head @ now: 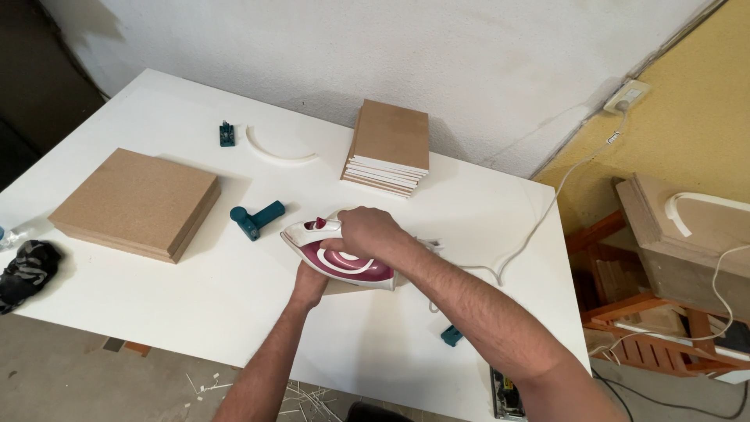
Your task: The person assembles a wooden component by placing a white strip onto a brown board and securing it with an iron. They then use a clamp to hold the assembly and smooth the edges of the board with a hand plane and a sanding block.
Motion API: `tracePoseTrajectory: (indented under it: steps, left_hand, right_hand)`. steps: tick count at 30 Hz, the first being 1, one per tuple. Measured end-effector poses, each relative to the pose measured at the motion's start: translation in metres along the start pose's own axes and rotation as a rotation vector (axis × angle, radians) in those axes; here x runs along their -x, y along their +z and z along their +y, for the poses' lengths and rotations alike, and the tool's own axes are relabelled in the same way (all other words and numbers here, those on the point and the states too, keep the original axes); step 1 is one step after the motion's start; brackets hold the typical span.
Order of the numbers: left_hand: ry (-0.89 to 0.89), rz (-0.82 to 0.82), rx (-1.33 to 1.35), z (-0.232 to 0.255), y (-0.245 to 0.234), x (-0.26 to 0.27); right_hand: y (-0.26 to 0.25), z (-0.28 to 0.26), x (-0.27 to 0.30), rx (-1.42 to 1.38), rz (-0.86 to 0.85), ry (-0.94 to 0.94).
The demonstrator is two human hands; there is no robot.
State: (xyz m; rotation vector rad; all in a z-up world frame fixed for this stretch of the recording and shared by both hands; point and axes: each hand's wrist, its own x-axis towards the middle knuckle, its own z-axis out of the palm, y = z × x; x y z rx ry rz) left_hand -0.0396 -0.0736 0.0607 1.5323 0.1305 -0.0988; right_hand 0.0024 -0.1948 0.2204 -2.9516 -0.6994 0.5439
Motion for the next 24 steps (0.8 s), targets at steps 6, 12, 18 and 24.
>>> tracePoseTrajectory:
  steps: [6, 12, 18, 24]
  left_hand:
    - [-0.007, 0.007, -0.042, -0.051, -0.004, -0.03]
    - [-0.078, -0.019, 0.042, -0.077, -0.005, -0.048]
    - [-0.086, 0.03, 0.074, -0.037, -0.001, -0.02]
    - [-0.073, 0.063, 0.082, -0.052, -0.002, -0.025]
  right_hand:
    - [0.0, 0.005, 0.004, -0.012, 0.025, -0.004]
    - [-0.005, 0.043, 0.016, 0.024, 0.014, 0.048]
    - [-0.013, 0.092, 0.039, 0.028, -0.01, 0.145]
    - [-0.017, 0.136, 0.063, 0.045, 0.006, 0.254]
